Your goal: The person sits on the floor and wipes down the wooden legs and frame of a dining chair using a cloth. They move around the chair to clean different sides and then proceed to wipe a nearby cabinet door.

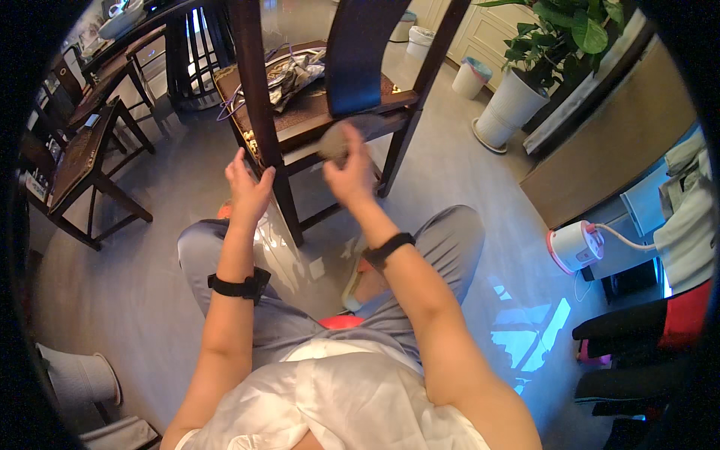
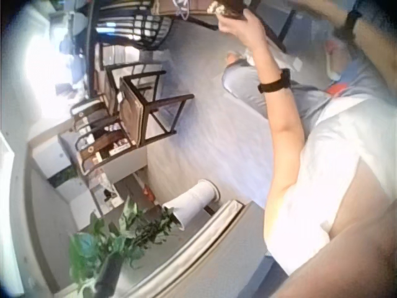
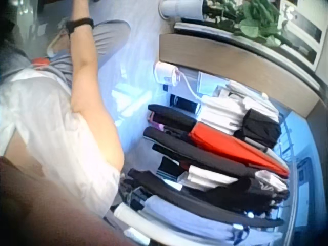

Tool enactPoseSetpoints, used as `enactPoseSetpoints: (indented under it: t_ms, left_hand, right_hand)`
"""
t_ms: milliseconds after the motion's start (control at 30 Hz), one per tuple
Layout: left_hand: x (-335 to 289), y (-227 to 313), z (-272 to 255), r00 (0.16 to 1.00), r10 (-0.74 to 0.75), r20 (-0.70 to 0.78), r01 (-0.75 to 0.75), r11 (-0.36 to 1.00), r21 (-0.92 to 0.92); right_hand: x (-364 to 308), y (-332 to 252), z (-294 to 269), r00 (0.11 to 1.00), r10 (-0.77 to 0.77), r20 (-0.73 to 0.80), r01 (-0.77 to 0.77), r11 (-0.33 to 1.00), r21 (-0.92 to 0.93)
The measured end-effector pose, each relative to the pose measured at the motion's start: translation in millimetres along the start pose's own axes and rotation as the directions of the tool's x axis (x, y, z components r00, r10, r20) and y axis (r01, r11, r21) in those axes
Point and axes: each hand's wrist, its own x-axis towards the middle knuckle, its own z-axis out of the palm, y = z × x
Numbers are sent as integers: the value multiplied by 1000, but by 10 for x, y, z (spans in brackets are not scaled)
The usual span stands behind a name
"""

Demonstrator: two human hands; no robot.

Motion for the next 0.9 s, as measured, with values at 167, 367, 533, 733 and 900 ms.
enactPoseSetpoints:
  t_ms: [167, 367, 533, 733, 900]
  left_hand:
    - [-101, 815, 64, 969, 234, -83, -225, 969, 104]
    - [-92, 967, 221, 940, 330, -85, -313, 935, 168]
    - [-151, 1224, 381, 886, 446, -126, -394, 868, 303]
    - [211, 1172, 984, 944, 318, -81, -313, 947, 72]
    - [776, 1135, 1387, 995, -92, 45, 102, 936, -338]
  right_hand:
    - [79, -279, 257, 855, 314, 413, -217, 940, -265]
    - [365, -230, 88, 763, 289, 579, 65, 856, -513]
    - [530, 116, -251, 791, 356, 498, -18, 827, -562]
    - [927, 705, -877, 787, 489, 375, -152, 744, -651]
    - [1040, 1405, -1347, 750, 488, 446, -193, 807, -559]
